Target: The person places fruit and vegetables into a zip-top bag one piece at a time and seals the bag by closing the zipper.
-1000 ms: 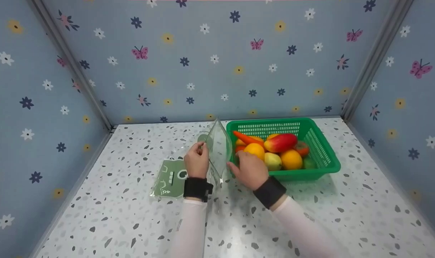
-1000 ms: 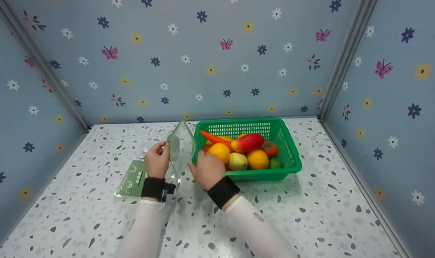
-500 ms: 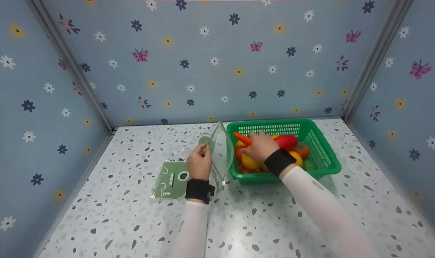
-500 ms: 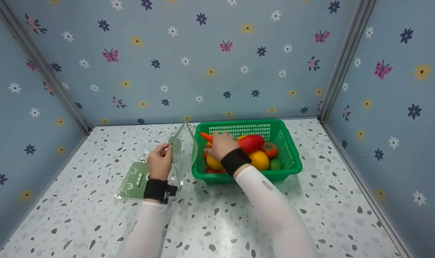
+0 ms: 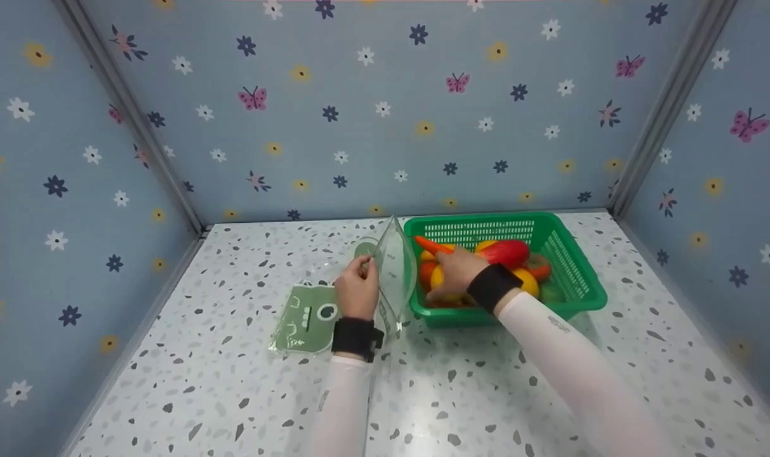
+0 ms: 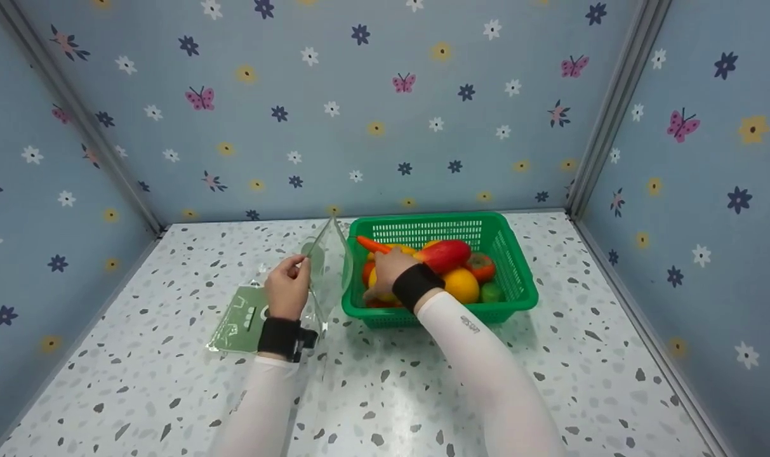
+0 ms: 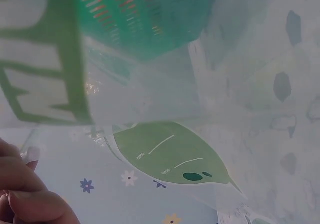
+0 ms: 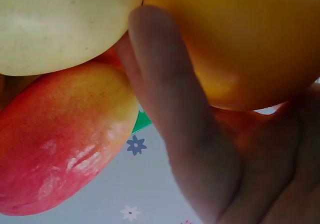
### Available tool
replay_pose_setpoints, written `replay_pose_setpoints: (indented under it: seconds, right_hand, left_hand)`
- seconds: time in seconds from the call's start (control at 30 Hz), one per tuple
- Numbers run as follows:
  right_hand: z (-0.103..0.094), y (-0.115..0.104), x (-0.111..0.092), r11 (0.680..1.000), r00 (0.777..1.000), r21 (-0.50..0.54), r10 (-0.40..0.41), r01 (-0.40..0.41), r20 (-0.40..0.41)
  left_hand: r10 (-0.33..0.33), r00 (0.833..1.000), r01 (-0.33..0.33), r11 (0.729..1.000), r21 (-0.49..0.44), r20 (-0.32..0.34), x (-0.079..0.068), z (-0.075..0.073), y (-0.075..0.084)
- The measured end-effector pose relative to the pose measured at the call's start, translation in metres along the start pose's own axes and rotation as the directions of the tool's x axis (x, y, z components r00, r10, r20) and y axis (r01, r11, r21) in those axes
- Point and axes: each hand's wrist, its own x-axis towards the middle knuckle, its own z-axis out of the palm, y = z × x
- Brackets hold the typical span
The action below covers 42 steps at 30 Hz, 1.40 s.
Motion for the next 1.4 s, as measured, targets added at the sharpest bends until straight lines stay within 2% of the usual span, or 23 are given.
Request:
replay_pose_setpoints:
  seconds: [0.17,0.37,0.57,0.7,0.8,0.9,1.0,1.13,1.2,1.23,1.3,1.4]
  right_hand:
    - [0.001,0.0,0.002,1.0,1.0,0.009,-0.001,0.0,0.015]
    - [-0.002,0.005,0.001,0.987,1.0,0.159,0.014,-0.018,0.023]
    - [-0.018,0.008,-0.004,0.978,0.996,0.187,-0.084,0.087,-0.025]
    - [-0.028,0.003,-0.012,0.947,0.986,0.275,-0.148,0.163,-0.076]
    - [-0.031,-0.004,-0.017,0.904,0.968,0.353,-0.2,0.243,-0.153]
    - [-0.028,-0.014,-0.019,0.83,0.943,0.456,-0.233,0.32,-0.237]
    - [-0.02,-0.026,-0.018,0.722,0.929,0.59,-0.223,0.361,-0.295]
    - [-0.005,-0.041,-0.012,0.54,0.922,0.748,-0.19,0.386,-0.338]
    - [0.001,-0.046,-0.008,0.473,0.921,0.79,-0.186,0.389,-0.342]
    - [0.004,-0.048,-0.007,0.449,0.922,0.805,-0.184,0.387,-0.341]
    - [0.009,-0.05,-0.004,0.441,0.929,0.818,-0.178,0.371,-0.325]
    - [0.015,-0.051,-0.002,0.498,0.943,0.801,-0.169,0.333,-0.287]
  left_hand:
    - [0.006,1.0,-0.006,1.0,-0.006,-0.002,0.0,0.0,-0.001]
    - [-0.002,1.0,0.002,1.0,-0.004,0.006,0.0,-0.003,0.001]
    - [0.007,1.0,-0.008,0.999,0.041,0.015,0.001,-0.006,0.003]
    - [0.012,1.0,-0.012,0.999,0.046,0.015,0.002,-0.008,0.006]
    - [0.023,1.0,-0.024,0.998,0.05,0.016,0.0,-0.009,0.008]
    - [0.034,0.999,-0.035,0.997,0.062,0.022,-0.001,-0.01,0.012]
    - [0.033,0.999,-0.036,0.996,0.085,0.039,-0.002,-0.012,0.017]
    - [0.01,0.997,-0.019,0.994,0.109,0.078,-0.002,-0.015,0.023]
    - [0.007,0.996,-0.018,0.993,0.114,0.093,-0.001,-0.017,0.024]
    - [0.01,0.995,-0.021,0.993,0.112,0.095,0.0,-0.018,0.025]
    - [0.018,0.996,-0.027,0.994,0.108,0.088,0.001,-0.02,0.026]
    - [0.034,0.998,-0.038,0.996,0.078,0.061,0.002,-0.023,0.028]
